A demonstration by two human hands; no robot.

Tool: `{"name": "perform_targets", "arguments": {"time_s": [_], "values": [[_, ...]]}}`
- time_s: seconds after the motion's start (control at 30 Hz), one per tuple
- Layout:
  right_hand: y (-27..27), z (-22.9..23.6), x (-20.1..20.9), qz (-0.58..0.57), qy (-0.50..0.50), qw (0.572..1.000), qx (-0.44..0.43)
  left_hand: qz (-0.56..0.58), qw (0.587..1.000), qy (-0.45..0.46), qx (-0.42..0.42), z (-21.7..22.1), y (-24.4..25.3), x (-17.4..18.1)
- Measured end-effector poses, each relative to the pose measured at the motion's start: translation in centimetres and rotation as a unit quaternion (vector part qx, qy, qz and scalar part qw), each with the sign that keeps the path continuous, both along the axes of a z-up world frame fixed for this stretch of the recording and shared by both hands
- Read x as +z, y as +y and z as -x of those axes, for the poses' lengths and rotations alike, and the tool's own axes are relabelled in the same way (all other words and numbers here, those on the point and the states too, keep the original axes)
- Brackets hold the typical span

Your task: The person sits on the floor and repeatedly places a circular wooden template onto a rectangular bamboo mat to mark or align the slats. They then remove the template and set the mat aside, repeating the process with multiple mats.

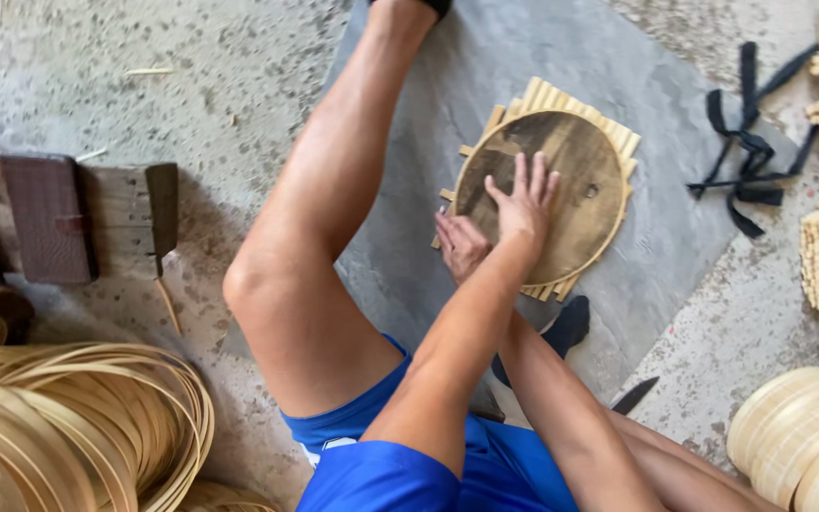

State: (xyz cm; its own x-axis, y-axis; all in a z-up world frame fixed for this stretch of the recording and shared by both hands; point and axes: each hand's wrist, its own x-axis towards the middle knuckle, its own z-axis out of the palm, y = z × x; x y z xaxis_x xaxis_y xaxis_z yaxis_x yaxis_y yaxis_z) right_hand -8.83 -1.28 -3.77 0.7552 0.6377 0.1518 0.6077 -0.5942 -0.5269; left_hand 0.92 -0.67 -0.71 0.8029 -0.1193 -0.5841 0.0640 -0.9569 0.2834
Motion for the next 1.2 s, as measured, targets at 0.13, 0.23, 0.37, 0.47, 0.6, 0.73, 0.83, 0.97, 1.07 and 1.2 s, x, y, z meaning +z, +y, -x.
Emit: {"name": "perform_targets", "arguments": {"time_s": [0.13,0.23,0.37,0.47,0.6,0.73,0.83,0.97,1.07,1.2], "values": [[1.9,-1.0,-0.5,0.009,0.030,0.997,-0.066,0.014,1.000,0.004,0.006,0.2,-0.2,0.0],[2.0,-1.8,-0.2,0.044,0.020,0.995,-0.085,0.020,1.000,0.006,0.005,0.1,-0.4,-0.4],[2.3,-2.1,0.2,0.080,0.050,0.992,-0.088,0.012,1.000,-0.004,0.009,0.1,-0.6,-0.7],[2.2,-1.4,1.3,0.078,0.057,0.992,-0.086,0.024,1.000,0.012,0.008,-0.1,-0.4,-0.3],[1.0,0.6,2.9,0.042,0.082,0.994,-0.055,0.007,1.000,0.022,-0.010,-0.1,0.3,0.5],[0.6,1.1,2.6,0.020,0.108,0.992,-0.055,-0.009,0.999,0.033,-0.039,-0.2,0.7,1.0],[1.2,0.6,1.8,0.044,0.061,0.995,-0.059,0.000,0.999,0.027,-0.028,-0.1,0.6,0.9],[1.7,0.3,1.8,0.073,0.074,0.991,-0.081,0.012,1.000,0.006,0.010,-0.1,-0.1,0.0],[1.1,1.0,2.6,0.094,0.093,0.988,-0.080,0.007,1.000,0.011,0.001,0.0,-0.8,-0.8],[-0.8,2.3,2.3,0.112,0.103,0.987,-0.048,-0.010,1.000,-0.007,0.015,0.3,-1.7,-1.7]]}}
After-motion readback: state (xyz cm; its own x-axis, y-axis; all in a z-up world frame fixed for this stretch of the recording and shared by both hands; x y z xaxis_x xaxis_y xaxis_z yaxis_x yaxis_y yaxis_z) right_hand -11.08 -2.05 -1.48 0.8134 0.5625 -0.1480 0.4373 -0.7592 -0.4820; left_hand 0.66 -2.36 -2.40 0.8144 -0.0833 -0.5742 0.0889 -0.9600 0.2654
